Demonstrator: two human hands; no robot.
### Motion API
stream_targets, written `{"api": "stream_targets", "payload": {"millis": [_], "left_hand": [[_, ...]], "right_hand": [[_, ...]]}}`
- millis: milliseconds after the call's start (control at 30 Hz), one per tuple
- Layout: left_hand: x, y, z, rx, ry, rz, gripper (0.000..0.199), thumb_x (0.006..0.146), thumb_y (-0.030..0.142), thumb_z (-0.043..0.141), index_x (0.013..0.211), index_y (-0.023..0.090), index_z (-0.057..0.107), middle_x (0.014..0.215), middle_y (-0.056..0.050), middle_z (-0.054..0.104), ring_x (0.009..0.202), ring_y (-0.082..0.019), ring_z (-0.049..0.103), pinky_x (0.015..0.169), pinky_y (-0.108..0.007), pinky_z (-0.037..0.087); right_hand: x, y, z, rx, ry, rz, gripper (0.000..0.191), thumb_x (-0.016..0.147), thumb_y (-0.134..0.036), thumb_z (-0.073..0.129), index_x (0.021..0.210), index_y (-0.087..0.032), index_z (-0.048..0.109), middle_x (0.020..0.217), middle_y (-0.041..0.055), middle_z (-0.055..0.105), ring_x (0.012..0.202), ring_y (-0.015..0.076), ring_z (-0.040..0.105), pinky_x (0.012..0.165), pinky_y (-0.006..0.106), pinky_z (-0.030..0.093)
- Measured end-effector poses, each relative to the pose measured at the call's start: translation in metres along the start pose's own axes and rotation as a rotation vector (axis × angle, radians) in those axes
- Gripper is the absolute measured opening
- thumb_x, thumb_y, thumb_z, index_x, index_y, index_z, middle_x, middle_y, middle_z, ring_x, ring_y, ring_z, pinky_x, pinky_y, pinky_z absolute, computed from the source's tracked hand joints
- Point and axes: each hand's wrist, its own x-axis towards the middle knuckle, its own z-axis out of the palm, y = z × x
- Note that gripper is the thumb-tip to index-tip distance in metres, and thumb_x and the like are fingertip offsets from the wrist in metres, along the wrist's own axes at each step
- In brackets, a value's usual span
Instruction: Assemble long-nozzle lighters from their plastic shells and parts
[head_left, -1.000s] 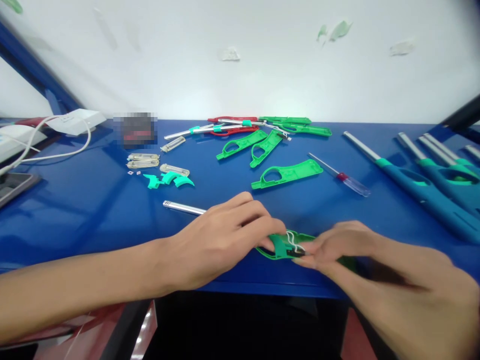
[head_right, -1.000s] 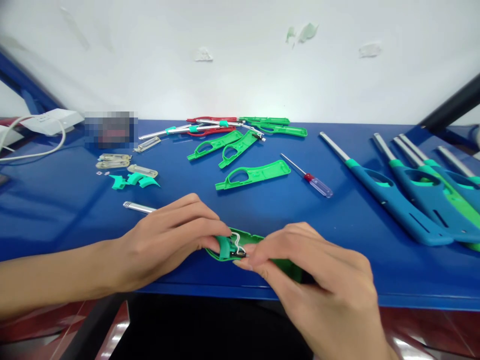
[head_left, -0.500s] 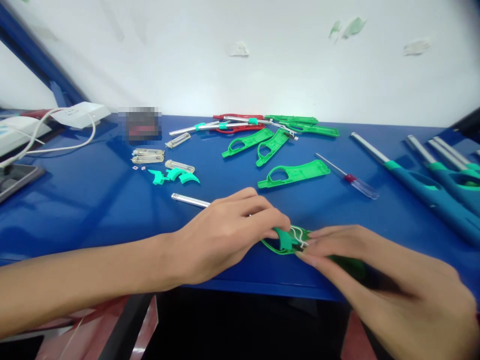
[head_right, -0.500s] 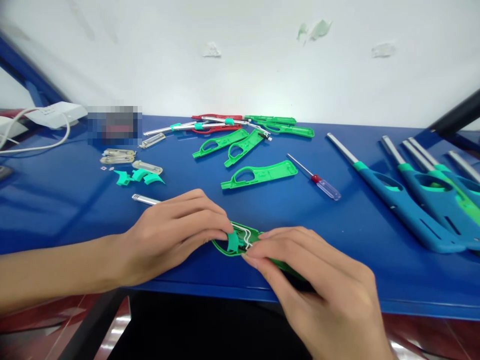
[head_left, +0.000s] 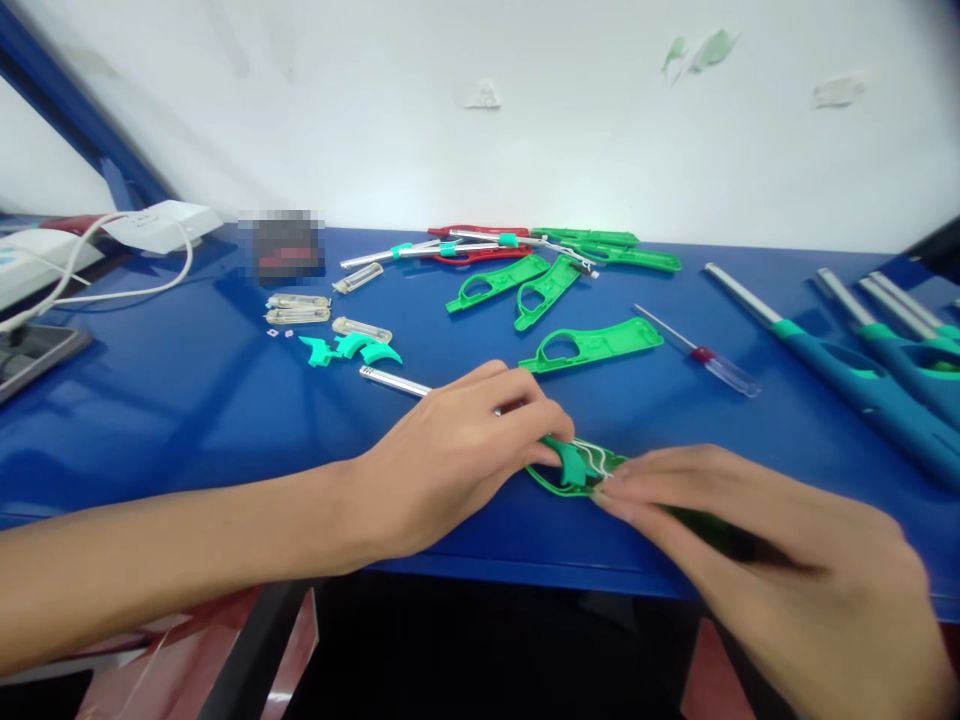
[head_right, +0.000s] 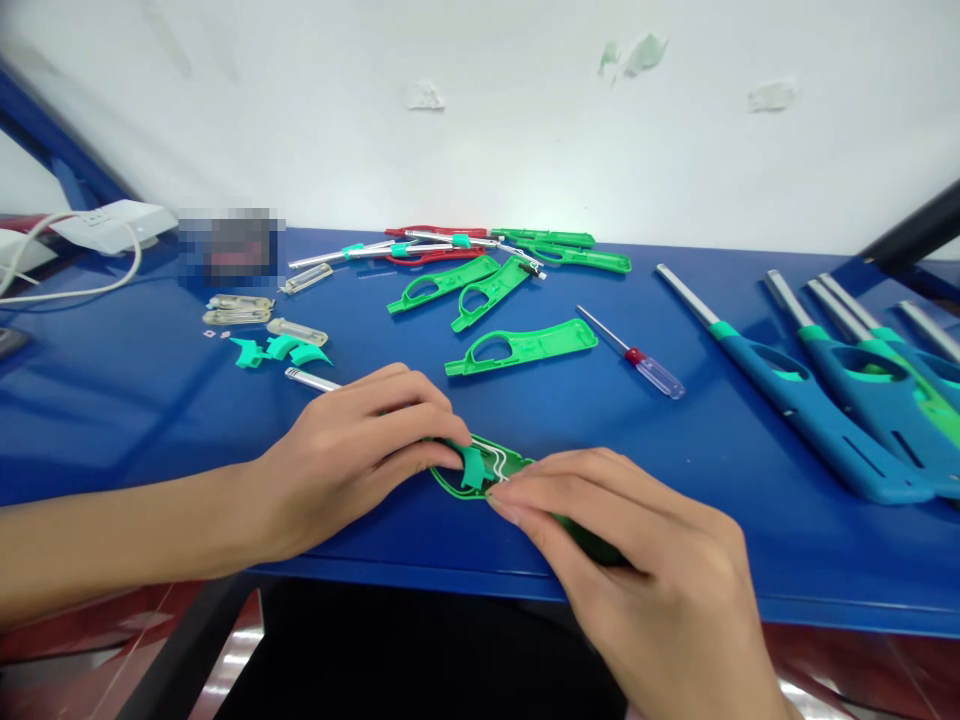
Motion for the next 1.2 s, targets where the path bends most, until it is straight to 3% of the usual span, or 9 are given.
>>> {"api": "stream_targets", "payload": {"millis": [433,567,667,867,1067,1200], "left_hand": [[-0.0006,-0.0020,-0.0007,-0.072,0.025,0.049,0.012,0.106,0.009,0.060,0.112,0.014,0.070,0.102,-0.006,0.072,0.090,-0.016,0.061,0.079,-0.028,0.055],[-0.0015,-0.0023,-0.0016,-0.077,0.015,0.054,0.013,0.107,0.011,0.060,0.114,0.016,0.070,0.103,-0.006,0.071,0.090,-0.015,0.060,0.079,-0.029,0.054],[-0.0018,-0.0027,-0.0017,-0.071,0.017,0.054,0.012,0.107,0.010,0.061,0.112,0.016,0.070,0.102,-0.005,0.071,0.090,-0.015,0.059,0.079,-0.028,0.054],[-0.0024,-0.0026,-0.0023,-0.077,0.004,0.057,0.015,0.103,0.005,0.064,0.114,0.015,0.070,0.104,-0.004,0.071,0.091,-0.013,0.059,0.080,-0.025,0.054],[-0.0023,-0.0010,-0.0035,-0.118,-0.001,0.044,0.018,0.100,0.001,0.067,0.113,0.012,0.071,0.106,-0.005,0.070,0.093,-0.013,0.059,0.082,-0.024,0.055],[-0.0008,0.0042,-0.0081,-0.079,-0.035,0.003,0.014,0.103,0.003,0.062,0.108,0.011,0.072,0.101,-0.005,0.068,0.087,-0.013,0.058,0.074,-0.023,0.052]], "right_hand": [[0.0007,0.0033,-0.0049,-0.029,-0.008,-0.100,0.017,0.096,-0.028,0.069,0.090,-0.035,0.084,0.093,-0.0042,0.083,0.078,0.0168,0.080,0.073,0.025,0.068],[0.0022,0.0025,-0.0037,-0.013,-0.002,-0.056,0.011,0.094,-0.030,0.074,0.088,-0.034,0.082,0.091,-0.0051,0.083,0.075,0.0158,0.079,0.070,0.022,0.066],[0.0046,0.0018,-0.0020,0.026,-0.016,-0.009,0.003,0.091,-0.033,0.079,0.093,-0.035,0.080,0.087,-0.0077,0.082,0.067,0.0138,0.077,0.069,0.019,0.065],[0.0037,0.0055,0.0003,0.018,-0.011,0.026,0.014,0.092,-0.043,0.079,0.103,-0.035,0.075,0.091,-0.0106,0.082,0.066,0.0116,0.077,0.073,0.014,0.063],[0.0040,0.0068,-0.0003,0.012,-0.087,-0.022,0.015,0.098,-0.039,0.073,0.112,-0.037,0.070,0.101,-0.0138,0.082,0.079,0.0093,0.079,0.080,0.011,0.061],[0.0013,0.0097,-0.0002,0.010,-0.104,-0.040,0.016,0.099,-0.036,0.073,0.114,-0.038,0.068,0.095,-0.0134,0.081,0.073,0.0097,0.077,0.074,0.014,0.062]]}}
